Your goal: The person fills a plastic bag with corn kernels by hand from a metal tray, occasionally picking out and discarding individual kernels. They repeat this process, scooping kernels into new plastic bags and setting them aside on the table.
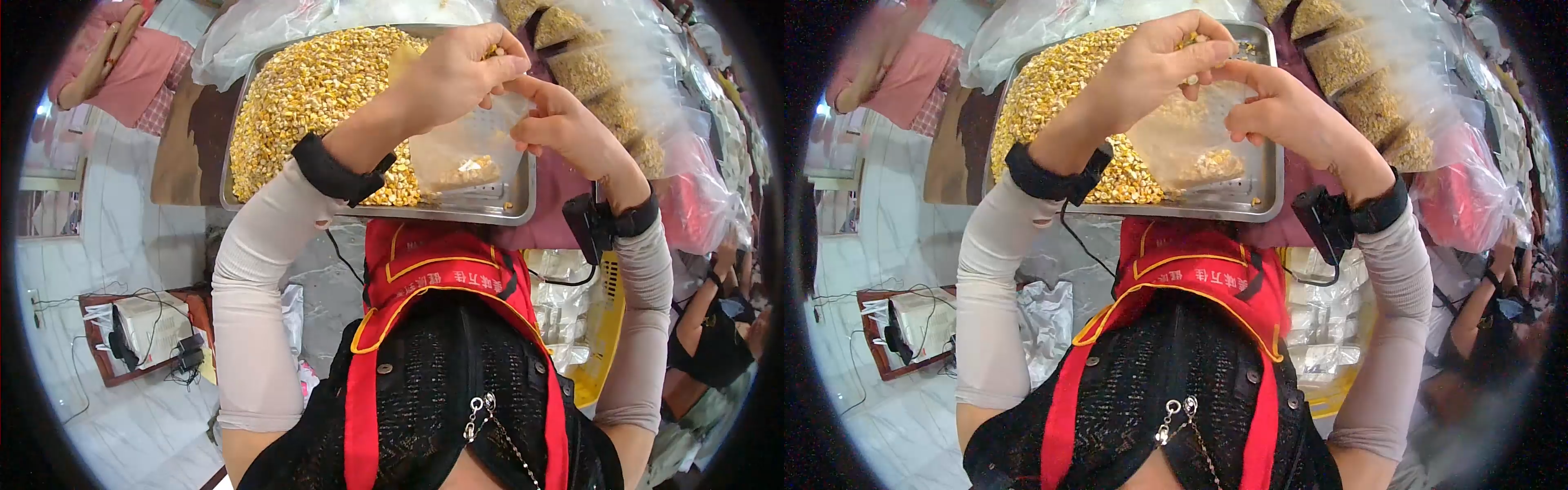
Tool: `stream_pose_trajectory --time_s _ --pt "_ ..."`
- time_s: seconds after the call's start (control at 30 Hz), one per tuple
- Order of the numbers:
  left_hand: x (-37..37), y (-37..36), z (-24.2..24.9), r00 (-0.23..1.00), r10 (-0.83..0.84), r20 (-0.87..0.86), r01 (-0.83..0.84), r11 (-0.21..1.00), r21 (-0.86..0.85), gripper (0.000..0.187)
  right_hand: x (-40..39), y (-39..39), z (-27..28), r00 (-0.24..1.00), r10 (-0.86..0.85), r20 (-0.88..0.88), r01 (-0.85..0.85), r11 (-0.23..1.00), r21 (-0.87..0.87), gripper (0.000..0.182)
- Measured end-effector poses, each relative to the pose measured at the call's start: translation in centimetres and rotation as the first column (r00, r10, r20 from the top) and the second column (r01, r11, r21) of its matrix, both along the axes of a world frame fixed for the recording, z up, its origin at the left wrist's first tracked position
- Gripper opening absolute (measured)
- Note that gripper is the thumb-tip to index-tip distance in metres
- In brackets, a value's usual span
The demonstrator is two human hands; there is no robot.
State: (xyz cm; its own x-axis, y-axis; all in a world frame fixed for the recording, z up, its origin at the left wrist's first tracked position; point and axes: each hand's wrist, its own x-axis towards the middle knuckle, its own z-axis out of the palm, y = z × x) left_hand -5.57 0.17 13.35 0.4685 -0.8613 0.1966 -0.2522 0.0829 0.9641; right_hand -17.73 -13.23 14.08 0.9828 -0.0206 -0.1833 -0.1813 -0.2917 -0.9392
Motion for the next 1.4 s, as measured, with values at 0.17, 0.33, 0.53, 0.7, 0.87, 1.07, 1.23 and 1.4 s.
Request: stream_pose_trajectory --time_s 0.17,0.33,0.53,0.7,0.87,1.07,1.23,1.4 --pt "0.4 0.0 -0.4 0.914 -0.065 0.4 0.067 0.998 0.011 0.017 -0.5 -0.4 -0.3 0.999 -0.024 0.024 0.023 0.998 0.054 0.058" --pt "0.4 0.4 0.2 0.947 -0.026 0.321 0.027 1.0 0.0 0.017 -0.9 -0.7 -0.6 1.0 -0.025 0.01 0.025 0.998 0.05 0.06" --pt "6.9 3.4 -4.1 0.984 0.171 0.058 -0.178 0.975 0.136 0.016 -1.7 -1.7 -0.6 0.996 -0.076 0.039 0.075 0.996 0.042 0.06" --pt "12.9 7.5 -14.2 0.71 0.105 0.697 -0.447 0.832 0.33 0.022 -2.1 -3.0 -1.3 0.997 -0.077 0.027 0.074 0.994 0.08 0.061" --pt "8.3 7.4 -15.7 0.44 -0.124 0.89 -0.473 0.81 0.347 0.024 -1.7 -2.0 -0.8 0.995 -0.098 0.015 0.096 0.99 0.101 0.058" --pt "5.3 9.0 -15.5 0.138 -0.232 0.963 -0.177 0.951 0.255 0.018 -1.5 -2.2 -0.5 0.997 -0.062 -0.05 0.066 0.993 0.094 0.058" --pt "8.6 8.7 -14.5 0.288 -0.139 0.948 -0.296 0.928 0.226 0.012 -1.2 -1.2 -0.4 0.994 -0.106 0.001 0.105 0.987 0.123 0.058" --pt "10.9 7.7 -11.6 0.866 0.441 0.236 -0.495 0.824 0.275 0.02 -0.8 -0.6 0.0 0.998 -0.057 0.026 0.055 0.994 0.093 0.058"
